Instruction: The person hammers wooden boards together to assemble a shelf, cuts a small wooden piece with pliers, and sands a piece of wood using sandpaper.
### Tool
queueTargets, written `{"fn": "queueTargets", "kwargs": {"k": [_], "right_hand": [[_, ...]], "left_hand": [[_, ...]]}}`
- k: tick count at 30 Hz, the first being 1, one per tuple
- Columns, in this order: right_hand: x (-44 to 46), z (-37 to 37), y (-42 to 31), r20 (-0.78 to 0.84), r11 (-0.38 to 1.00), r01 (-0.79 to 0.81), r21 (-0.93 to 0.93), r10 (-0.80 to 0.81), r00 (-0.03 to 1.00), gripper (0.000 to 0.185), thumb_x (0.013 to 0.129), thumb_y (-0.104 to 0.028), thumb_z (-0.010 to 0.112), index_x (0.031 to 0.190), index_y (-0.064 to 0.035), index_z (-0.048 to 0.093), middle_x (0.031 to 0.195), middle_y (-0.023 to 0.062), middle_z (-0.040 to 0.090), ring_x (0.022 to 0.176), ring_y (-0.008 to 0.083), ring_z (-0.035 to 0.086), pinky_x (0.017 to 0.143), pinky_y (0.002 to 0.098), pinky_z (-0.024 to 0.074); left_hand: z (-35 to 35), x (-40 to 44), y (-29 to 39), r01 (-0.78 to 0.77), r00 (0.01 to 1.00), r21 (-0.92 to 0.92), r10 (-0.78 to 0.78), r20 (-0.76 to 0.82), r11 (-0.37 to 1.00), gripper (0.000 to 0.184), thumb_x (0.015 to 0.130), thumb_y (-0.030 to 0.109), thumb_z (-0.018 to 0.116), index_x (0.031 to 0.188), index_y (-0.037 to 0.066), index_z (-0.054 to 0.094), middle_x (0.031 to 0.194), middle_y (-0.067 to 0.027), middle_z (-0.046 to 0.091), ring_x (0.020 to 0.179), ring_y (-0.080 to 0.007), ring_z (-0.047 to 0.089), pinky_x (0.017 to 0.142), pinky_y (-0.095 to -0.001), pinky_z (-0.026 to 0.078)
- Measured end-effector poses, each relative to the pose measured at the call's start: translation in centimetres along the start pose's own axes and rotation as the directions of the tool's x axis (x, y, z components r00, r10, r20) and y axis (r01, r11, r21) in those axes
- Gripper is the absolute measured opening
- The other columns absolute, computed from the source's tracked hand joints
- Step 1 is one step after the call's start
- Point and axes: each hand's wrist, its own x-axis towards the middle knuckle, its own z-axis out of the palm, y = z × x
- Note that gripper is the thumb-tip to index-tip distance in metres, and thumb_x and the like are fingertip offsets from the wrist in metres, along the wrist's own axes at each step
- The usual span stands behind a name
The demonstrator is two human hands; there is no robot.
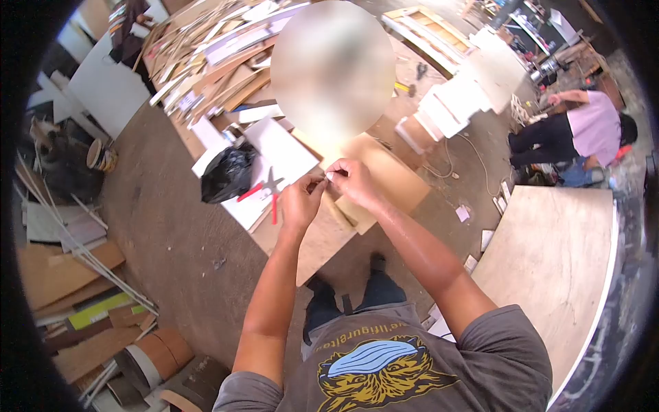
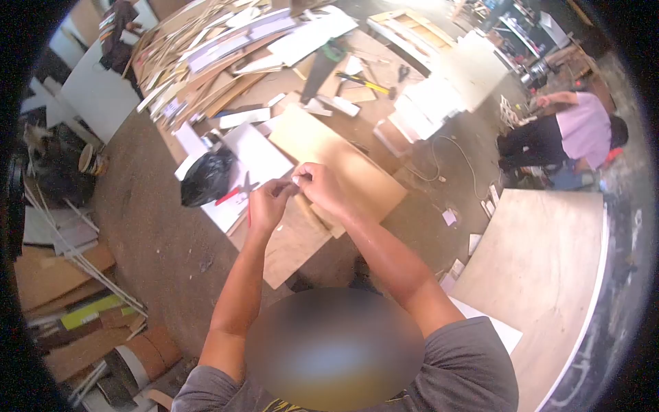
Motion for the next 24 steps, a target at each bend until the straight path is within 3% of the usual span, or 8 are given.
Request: {"fn": "queueTargets", "kwargs": {"k": [5, 7, 10, 13, 18, 21, 24], "right_hand": [[-4.7, -11.9, 3.7, -0.096, 0.995, 0.063, -0.081, -0.071, 0.993, 0.013, 0.094, -0.012, 0.073, 0.099, 0.0003, 0.077, 0.085, 0.0127, 0.077, 0.078, 0.0192, 0.072, 0.073, 0.0368, 0.0562], [-6.2, -17.1, 6.0, -0.143, 0.994, 0.059, -0.087, -0.072, 0.987, 0.014, 0.093, -0.014, 0.074, 0.098, -0.0009, 0.077, 0.088, 0.0163, 0.077, 0.081, 0.0258, 0.074, 0.076, 0.0400, 0.0568], [-8.4, -25.5, 9.6, -0.206, 0.990, 0.073, -0.122, -0.098, 0.974, 0.015, 0.093, -0.015, 0.075, 0.098, -0.0021, 0.077, 0.092, 0.0189, 0.077, 0.087, 0.0352, 0.075, 0.080, 0.0440, 0.0572], [-10.1, -33.6, 12.7, -0.268, 0.989, 0.125, -0.083, -0.143, 0.953, 0.014, 0.094, -0.015, 0.074, 0.099, -0.0027, 0.076, 0.094, 0.0181, 0.077, 0.089, 0.0361, 0.075, 0.079, 0.0437, 0.0574], [-11.9, -44.6, 15.2, -0.296, 0.994, 0.057, -0.091, -0.081, 0.952, 0.013, 0.095, -0.015, 0.073, 0.101, -0.0036, 0.076, 0.091, 0.0142, 0.078, 0.081, 0.0280, 0.075, 0.076, 0.0406, 0.0580], [-11.0, -48.5, 16.5, -0.251, 0.995, 0.063, -0.079, -0.081, 0.965, 0.014, 0.095, -0.015, 0.073, 0.102, -0.0032, 0.076, 0.092, 0.0150, 0.078, 0.082, 0.0291, 0.075, 0.076, 0.0411, 0.0579], [-8.9, -51.3, 18.2, -0.248, 0.987, 0.102, -0.128, -0.131, 0.960, 0.013, 0.097, -0.009, 0.072, 0.106, 0.0011, 0.075, 0.089, 0.0121, 0.077, 0.082, 0.0165, 0.075, 0.073, 0.0326, 0.0572]], "left_hand": [[10.4, -1.2, 7.2, -0.028, 0.997, 0.018, 0.027, 0.077, 0.999, 0.024, 0.092, 0.026, 0.082, 0.102, 0.005, 0.082, 0.083, -0.0136, 0.078, 0.073, -0.0227, 0.075, 0.070, -0.0359, 0.058], [15.8, -1.7, 10.3, -0.035, 0.995, 0.061, 0.029, 0.098, 0.998, 0.024, 0.091, 0.028, 0.083, 0.101, 0.005, 0.083, 0.084, -0.0131, 0.078, 0.072, -0.0229, 0.074, 0.068, -0.0365, 0.057], [24.7, -2.3, 14.6, -0.149, 0.985, 0.075, 0.141, 0.095, 0.986, 0.020, 0.090, 0.023, 0.083, 0.100, 0.006, 0.083, 0.085, -0.0134, 0.078, 0.071, -0.0244, 0.074, 0.067, -0.0374, 0.057], [33.2, -2.9, 18.6, -0.156, 0.981, -0.018, 0.157, 0.113, 0.988, 0.017, 0.089, 0.013, 0.081, 0.102, 0.001, 0.081, 0.087, -0.0176, 0.078, 0.074, -0.0258, 0.076, 0.071, -0.0362, 0.058], [42.9, -2.6, 23.9, -0.149, 0.972, -0.104, 0.165, 0.168, 0.983, 0.018, 0.088, 0.009, 0.081, 0.104, -0.001, 0.080, 0.087, -0.0176, 0.079, 0.075, -0.0210, 0.077, 0.072, -0.0340, 0.058], [46.6, -1.1, 25.2, -0.119, 0.978, -0.125, 0.139, 0.158, 0.985, 0.019, 0.089, 0.010, 0.081, 0.104, -0.002, 0.080, 0.087, -0.0164, 0.080, 0.076, -0.0184, 0.077, 0.072, -0.0324, 0.058], [50.1, 1.2, 25.0, -0.110, 0.984, -0.135, 0.127, 0.127, 0.985, 0.019, 0.091, 0.011, 0.080, 0.105, -0.002, 0.080, 0.086, -0.0158, 0.080, 0.075, -0.0170, 0.077, 0.072, -0.0316, 0.058]]}}
